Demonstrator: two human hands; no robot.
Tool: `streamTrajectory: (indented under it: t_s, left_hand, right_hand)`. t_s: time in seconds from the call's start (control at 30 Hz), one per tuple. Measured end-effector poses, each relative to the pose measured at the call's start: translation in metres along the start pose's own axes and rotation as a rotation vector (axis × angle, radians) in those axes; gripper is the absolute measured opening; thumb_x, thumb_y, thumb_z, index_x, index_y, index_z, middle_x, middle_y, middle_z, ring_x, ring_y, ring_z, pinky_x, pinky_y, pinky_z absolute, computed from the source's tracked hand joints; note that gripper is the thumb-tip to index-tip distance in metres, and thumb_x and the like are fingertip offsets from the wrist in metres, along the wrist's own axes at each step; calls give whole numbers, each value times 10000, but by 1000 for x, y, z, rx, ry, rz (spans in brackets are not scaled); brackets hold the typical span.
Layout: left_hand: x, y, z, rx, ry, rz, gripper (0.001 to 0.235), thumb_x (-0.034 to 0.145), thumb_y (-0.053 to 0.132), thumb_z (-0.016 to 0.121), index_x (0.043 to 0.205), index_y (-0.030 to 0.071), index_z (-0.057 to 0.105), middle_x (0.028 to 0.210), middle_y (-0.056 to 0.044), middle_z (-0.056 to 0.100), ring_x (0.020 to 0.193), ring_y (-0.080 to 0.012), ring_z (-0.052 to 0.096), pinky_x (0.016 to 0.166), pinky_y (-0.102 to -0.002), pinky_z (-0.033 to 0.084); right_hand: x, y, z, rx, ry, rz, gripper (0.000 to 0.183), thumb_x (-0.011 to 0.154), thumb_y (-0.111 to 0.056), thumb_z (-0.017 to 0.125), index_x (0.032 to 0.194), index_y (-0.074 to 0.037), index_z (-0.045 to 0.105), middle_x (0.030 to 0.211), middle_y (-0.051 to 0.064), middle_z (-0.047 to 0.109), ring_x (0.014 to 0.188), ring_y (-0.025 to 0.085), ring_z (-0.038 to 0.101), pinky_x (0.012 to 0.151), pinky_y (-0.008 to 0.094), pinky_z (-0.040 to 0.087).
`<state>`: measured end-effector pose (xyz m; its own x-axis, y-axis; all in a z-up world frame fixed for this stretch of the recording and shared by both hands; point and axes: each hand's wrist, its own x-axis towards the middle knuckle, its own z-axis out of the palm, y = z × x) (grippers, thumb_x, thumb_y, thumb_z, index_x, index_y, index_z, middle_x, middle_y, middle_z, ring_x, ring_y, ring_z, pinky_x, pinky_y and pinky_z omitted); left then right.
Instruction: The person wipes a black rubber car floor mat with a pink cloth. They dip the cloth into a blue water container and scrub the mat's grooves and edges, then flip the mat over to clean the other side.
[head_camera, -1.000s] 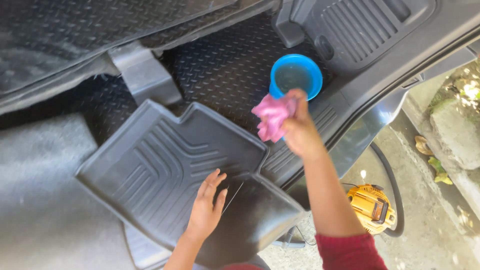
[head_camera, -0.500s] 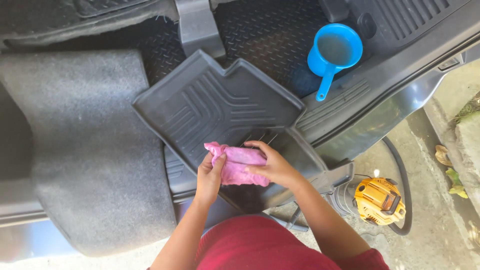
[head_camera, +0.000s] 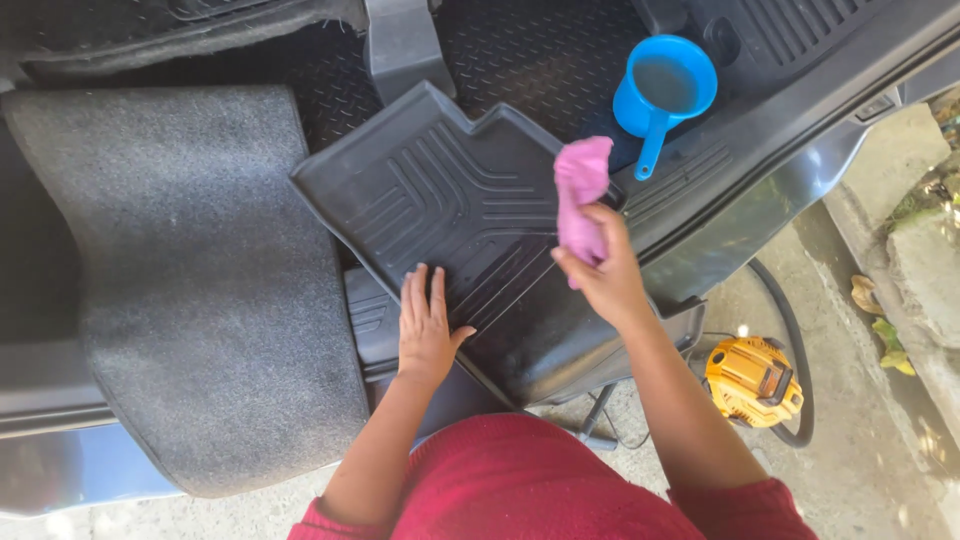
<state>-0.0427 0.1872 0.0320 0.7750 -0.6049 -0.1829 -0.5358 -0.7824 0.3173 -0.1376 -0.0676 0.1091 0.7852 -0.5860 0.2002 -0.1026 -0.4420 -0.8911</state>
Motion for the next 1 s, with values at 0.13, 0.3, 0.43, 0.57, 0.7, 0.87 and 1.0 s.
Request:
streamTrajectory:
  t_s: [0.13,0.3,0.43,0.57,0.7,0.87,1.0]
  left_hand:
    - [-1,-10,-7,207,64,-74,1426,622,784,741,1642,120,-3,1689,-182,-88,1546,-404,-104,1243,-580,-31]
    - [-13,-5,-21,166,-127,-72,1396,698,752,746,1627,49,-24,1689,-199,-90,1542,-406,-140,1221,-611,-89]
    - [-25,-10,-6,167,-81,-61,1445,637,770,758,1628,75,-31,1693,-182,-89,1548,-398,-126,1218,-636,-46]
    - [-26,-15,-12,221,-96,-29,1417,657,809,725,1632,88,-7,1694,-169,-44,1551,-378,-89,1200,-664,-29]
    - [-24,-22,-26,230,-134,-21,1363,681,820,704,1631,97,46,1681,-108,83,1552,-298,28,1219,-638,-68]
    - [-17,-29,-32,177,-175,-4,1313,717,801,688,1632,104,55,1649,-95,129,1543,-281,58,1238,-617,-73]
    - [-17,-34,-24,161,-155,17,1323,715,777,721,1629,89,57,1647,-118,105,1541,-307,43,1237,-616,-64]
  right_hand:
    - [1,-14,35,-168,-313,-294,640,767,-327,903,1349,-235,655,1391,168,556,1358,423,501,1123,561,387]
    - [-27,14,104,-583,-310,-341,689,962,-494,692,1562,-242,465,1633,250,287,1517,503,191,1106,782,191]
    - [-54,41,142,-778,-185,-404,569,1014,-413,586,1553,-279,465,1661,186,310,1541,390,264,1185,665,135]
    - [-31,50,119,-828,-245,-473,600,1009,-382,549,1583,-268,417,1592,126,431,1499,383,340,1160,649,218]
    - [13,88,94,-848,-130,-452,586,917,-246,667,1493,-207,569,1547,174,485,1427,494,402,1064,724,343]
    - [50,141,90,-799,64,-283,564,890,-193,668,1451,-182,609,1527,240,476,1405,512,429,1078,674,398]
    - [12,78,121,-707,46,-263,759,802,-452,772,1386,3,603,1505,318,475,1432,513,409,1152,655,307]
